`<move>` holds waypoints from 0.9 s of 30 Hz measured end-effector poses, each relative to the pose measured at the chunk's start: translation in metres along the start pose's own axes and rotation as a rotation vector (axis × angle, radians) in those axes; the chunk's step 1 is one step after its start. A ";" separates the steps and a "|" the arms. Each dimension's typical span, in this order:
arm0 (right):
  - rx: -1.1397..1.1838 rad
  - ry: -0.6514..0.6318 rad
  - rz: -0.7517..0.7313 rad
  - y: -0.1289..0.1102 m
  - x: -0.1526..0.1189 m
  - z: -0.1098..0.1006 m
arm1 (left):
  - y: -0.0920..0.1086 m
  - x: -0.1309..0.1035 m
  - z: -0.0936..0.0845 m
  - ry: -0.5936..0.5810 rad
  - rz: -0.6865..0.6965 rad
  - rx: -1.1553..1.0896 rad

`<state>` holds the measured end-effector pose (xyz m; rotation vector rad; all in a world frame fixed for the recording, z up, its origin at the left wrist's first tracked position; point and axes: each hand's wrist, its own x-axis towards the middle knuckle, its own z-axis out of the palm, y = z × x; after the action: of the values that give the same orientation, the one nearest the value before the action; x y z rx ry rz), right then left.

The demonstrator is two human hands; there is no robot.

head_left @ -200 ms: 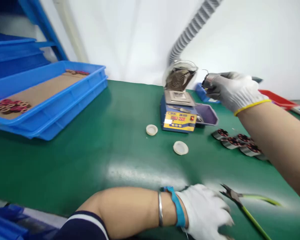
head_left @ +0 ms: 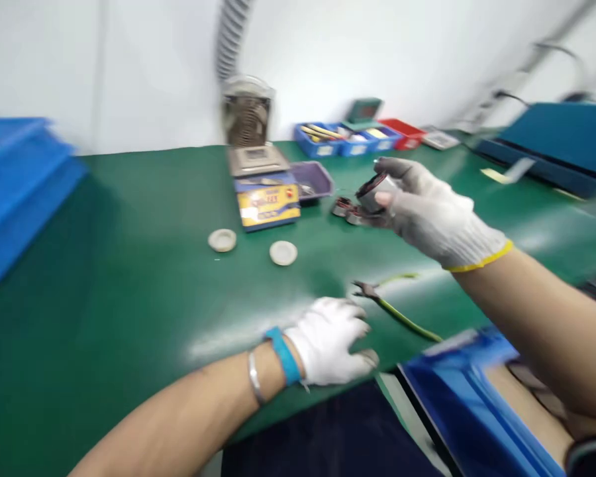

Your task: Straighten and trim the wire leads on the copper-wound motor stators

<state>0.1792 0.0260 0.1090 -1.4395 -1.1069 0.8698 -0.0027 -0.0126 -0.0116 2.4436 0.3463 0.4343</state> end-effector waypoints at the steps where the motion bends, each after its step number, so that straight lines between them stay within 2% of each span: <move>1: 0.059 0.010 0.035 0.012 -0.027 -0.021 | 0.000 -0.001 0.001 0.018 0.015 0.031; 2: 0.057 0.071 0.085 0.023 -0.054 -0.042 | 0.000 -0.001 0.002 0.026 0.028 0.068; 3: -0.008 0.182 0.158 0.032 -0.082 -0.064 | -0.001 -0.002 0.003 0.034 0.043 0.107; 5: -0.226 0.463 0.354 0.046 -0.139 -0.109 | -0.003 -0.001 0.005 0.021 0.049 0.184; 8: -0.516 0.865 0.603 0.050 -0.228 -0.173 | -0.005 0.001 0.007 0.011 0.058 0.255; 10: -0.762 1.057 0.831 0.047 -0.287 -0.206 | -0.004 0.002 0.008 0.001 0.064 0.275; 11: -0.939 1.106 0.998 0.047 -0.315 -0.218 | -0.004 0.002 0.008 -0.006 0.062 0.285; 12: -1.066 1.091 1.155 0.047 -0.340 -0.226 | -0.003 0.003 0.008 -0.011 0.052 0.297; 14: -1.209 0.930 1.409 0.054 -0.383 -0.234 | -0.001 0.003 0.007 -0.028 0.026 0.322; 16: -1.187 0.752 1.490 0.067 -0.414 -0.235 | 0.001 0.002 0.006 -0.043 0.003 0.331; 18: -1.159 0.648 1.472 0.084 -0.432 -0.232 | 0.002 0.001 0.006 -0.050 -0.013 0.333; 21: -1.176 0.585 1.364 0.109 -0.444 -0.230 | 0.001 0.000 0.005 -0.041 -0.020 0.331; 27: -1.331 0.608 1.116 0.130 -0.445 -0.237 | -0.001 -0.002 0.007 0.018 0.064 0.318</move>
<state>0.2897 -0.4698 -0.0051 -3.2871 -0.1968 0.1739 -0.0017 -0.0159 -0.0178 2.7681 0.3689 0.4584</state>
